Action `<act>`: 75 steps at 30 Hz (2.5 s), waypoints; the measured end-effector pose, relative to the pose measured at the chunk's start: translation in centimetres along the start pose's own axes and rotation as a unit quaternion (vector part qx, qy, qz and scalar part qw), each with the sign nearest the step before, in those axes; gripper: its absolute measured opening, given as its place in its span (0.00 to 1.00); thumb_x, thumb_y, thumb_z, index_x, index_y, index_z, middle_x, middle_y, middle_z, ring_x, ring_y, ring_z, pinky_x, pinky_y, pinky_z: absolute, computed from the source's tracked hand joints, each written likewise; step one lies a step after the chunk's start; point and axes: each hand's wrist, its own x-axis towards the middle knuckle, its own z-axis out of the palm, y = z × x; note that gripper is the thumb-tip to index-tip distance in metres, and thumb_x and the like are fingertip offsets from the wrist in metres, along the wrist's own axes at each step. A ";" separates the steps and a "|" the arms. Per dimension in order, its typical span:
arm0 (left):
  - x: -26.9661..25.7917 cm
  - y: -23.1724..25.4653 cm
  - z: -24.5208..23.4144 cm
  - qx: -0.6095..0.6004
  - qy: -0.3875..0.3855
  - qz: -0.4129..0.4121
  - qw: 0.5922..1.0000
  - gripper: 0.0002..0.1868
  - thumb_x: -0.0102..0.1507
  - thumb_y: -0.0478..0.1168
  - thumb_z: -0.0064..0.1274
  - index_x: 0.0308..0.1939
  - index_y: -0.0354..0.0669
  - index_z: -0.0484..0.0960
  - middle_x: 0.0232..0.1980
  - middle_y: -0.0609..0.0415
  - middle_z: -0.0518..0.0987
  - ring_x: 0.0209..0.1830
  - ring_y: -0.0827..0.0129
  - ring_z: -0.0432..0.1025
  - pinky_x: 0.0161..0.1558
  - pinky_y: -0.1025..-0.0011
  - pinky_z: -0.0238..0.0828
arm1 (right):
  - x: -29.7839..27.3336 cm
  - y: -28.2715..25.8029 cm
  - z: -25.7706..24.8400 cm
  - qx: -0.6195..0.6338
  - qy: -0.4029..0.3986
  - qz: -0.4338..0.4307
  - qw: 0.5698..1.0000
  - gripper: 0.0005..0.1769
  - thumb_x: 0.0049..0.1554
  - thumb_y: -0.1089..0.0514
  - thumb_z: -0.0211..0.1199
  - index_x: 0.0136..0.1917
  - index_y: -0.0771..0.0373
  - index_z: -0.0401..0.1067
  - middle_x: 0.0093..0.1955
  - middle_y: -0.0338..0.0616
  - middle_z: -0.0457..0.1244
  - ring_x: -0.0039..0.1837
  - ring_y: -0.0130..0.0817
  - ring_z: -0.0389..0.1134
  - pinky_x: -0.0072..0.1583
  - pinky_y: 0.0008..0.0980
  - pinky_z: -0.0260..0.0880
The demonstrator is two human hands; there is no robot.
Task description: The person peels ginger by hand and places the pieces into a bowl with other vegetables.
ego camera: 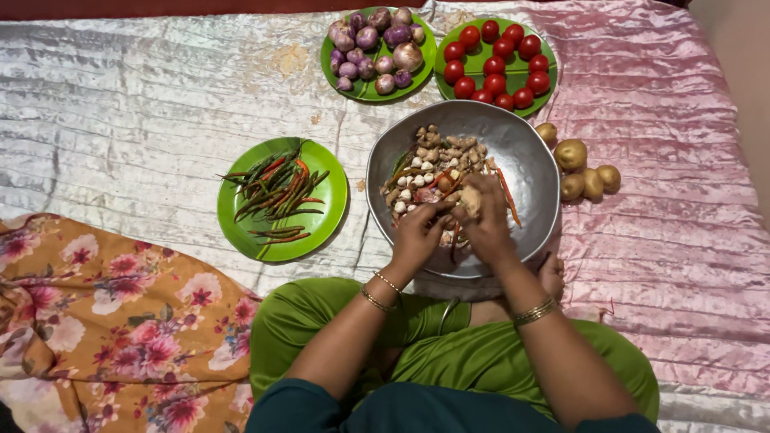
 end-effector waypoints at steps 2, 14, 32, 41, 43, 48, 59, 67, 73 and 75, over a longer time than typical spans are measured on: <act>0.0 0.3 -0.2 0.034 0.019 0.048 0.998 0.15 0.63 0.33 0.56 0.55 0.44 0.83 0.48 0.49 0.83 0.44 0.61 0.79 0.43 0.68 0.76 | -0.1 -0.7 0.4 0.058 -0.054 0.000 0.997 0.28 0.65 0.47 0.58 0.74 0.62 0.63 0.71 0.54 0.59 0.71 0.56 0.63 0.69 0.47 0.62; 0.9 2.6 -2.7 0.136 -0.021 0.097 0.986 0.15 0.60 0.35 0.57 0.50 0.51 0.85 0.42 0.51 0.85 0.43 0.54 0.79 0.44 0.60 0.75 | 0.2 0.5 0.2 0.240 -0.183 0.158 0.940 0.19 0.64 0.50 0.59 0.65 0.60 0.70 0.59 0.46 0.69 0.60 0.37 0.72 0.59 0.35 0.72; 1.4 2.7 -14.2 0.161 0.123 0.078 0.976 0.13 0.65 0.34 0.57 0.49 0.55 0.89 0.44 0.56 0.87 0.42 0.68 0.82 0.42 0.72 0.78 | -0.1 3.2 0.1 0.350 -0.106 0.344 0.865 0.15 0.68 0.50 0.59 0.63 0.58 0.71 0.42 0.38 0.62 0.39 0.27 0.59 0.38 0.31 0.59; 4.8 -13.3 -25.7 -0.076 0.392 -0.108 0.910 0.12 0.61 0.36 0.66 0.47 0.33 0.87 0.44 0.48 0.88 0.38 0.74 0.78 0.42 0.75 0.76 | -0.6 6.0 -0.1 0.321 0.067 0.134 0.935 0.11 0.74 0.55 0.62 0.63 0.64 0.69 0.58 0.38 0.64 0.57 0.24 0.62 0.61 0.24 0.64; 5.0 -15.6 -25.9 -0.026 0.397 -0.132 0.908 0.13 0.60 0.38 0.67 0.45 0.35 0.88 0.43 0.49 0.88 0.38 0.73 0.79 0.42 0.74 0.76 | -0.6 5.5 0.1 0.363 0.048 0.211 0.906 0.12 0.70 0.53 0.63 0.61 0.62 0.69 0.51 0.36 0.63 0.50 0.22 0.61 0.53 0.23 0.63; 4.8 -20.3 -26.0 0.045 0.414 -0.225 0.881 0.14 0.55 0.43 0.69 0.42 0.41 0.89 0.40 0.49 0.87 0.36 0.66 0.80 0.41 0.69 0.75 | -0.7 5.7 -0.1 0.364 0.057 0.185 0.911 0.14 0.71 0.53 0.64 0.61 0.64 0.69 0.52 0.36 0.64 0.52 0.22 0.63 0.54 0.22 0.65; 4.4 -23.5 -25.9 0.106 0.393 -0.359 0.840 0.16 0.56 0.53 0.69 0.42 0.51 0.91 0.43 0.46 0.86 0.40 0.55 0.80 0.46 0.61 0.75 | -0.6 5.7 0.4 0.318 0.056 0.208 0.923 0.11 0.69 0.54 0.64 0.59 0.63 0.71 0.51 0.34 0.66 0.50 0.19 0.63 0.52 0.20 0.65; 4.8 -20.5 -25.0 0.085 0.411 -0.394 0.818 0.15 0.57 0.54 0.68 0.42 0.53 0.92 0.42 0.48 0.87 0.40 0.55 0.80 0.46 0.59 0.74 | -0.8 6.5 1.3 0.346 0.039 0.209 0.914 0.10 0.69 0.56 0.63 0.60 0.62 0.71 0.48 0.32 0.64 0.47 0.18 0.61 0.50 0.19 0.62; 4.6 -22.2 -25.2 0.095 0.425 -0.373 0.819 0.15 0.58 0.51 0.67 0.45 0.50 0.90 0.48 0.49 0.86 0.45 0.57 0.80 0.49 0.61 0.74 | -0.6 6.1 1.5 0.334 0.036 0.218 0.916 0.09 0.68 0.58 0.64 0.59 0.63 0.71 0.46 0.31 0.64 0.46 0.17 0.60 0.48 0.18 0.61; 4.7 -22.5 -25.1 0.087 0.432 -0.363 0.821 0.15 0.59 0.49 0.66 0.46 0.49 0.89 0.49 0.49 0.86 0.46 0.57 0.81 0.51 0.62 0.75 | -0.5 5.9 1.4 0.335 0.034 0.228 0.914 0.09 0.68 0.58 0.64 0.59 0.62 0.71 0.46 0.31 0.64 0.45 0.17 0.59 0.46 0.18 0.60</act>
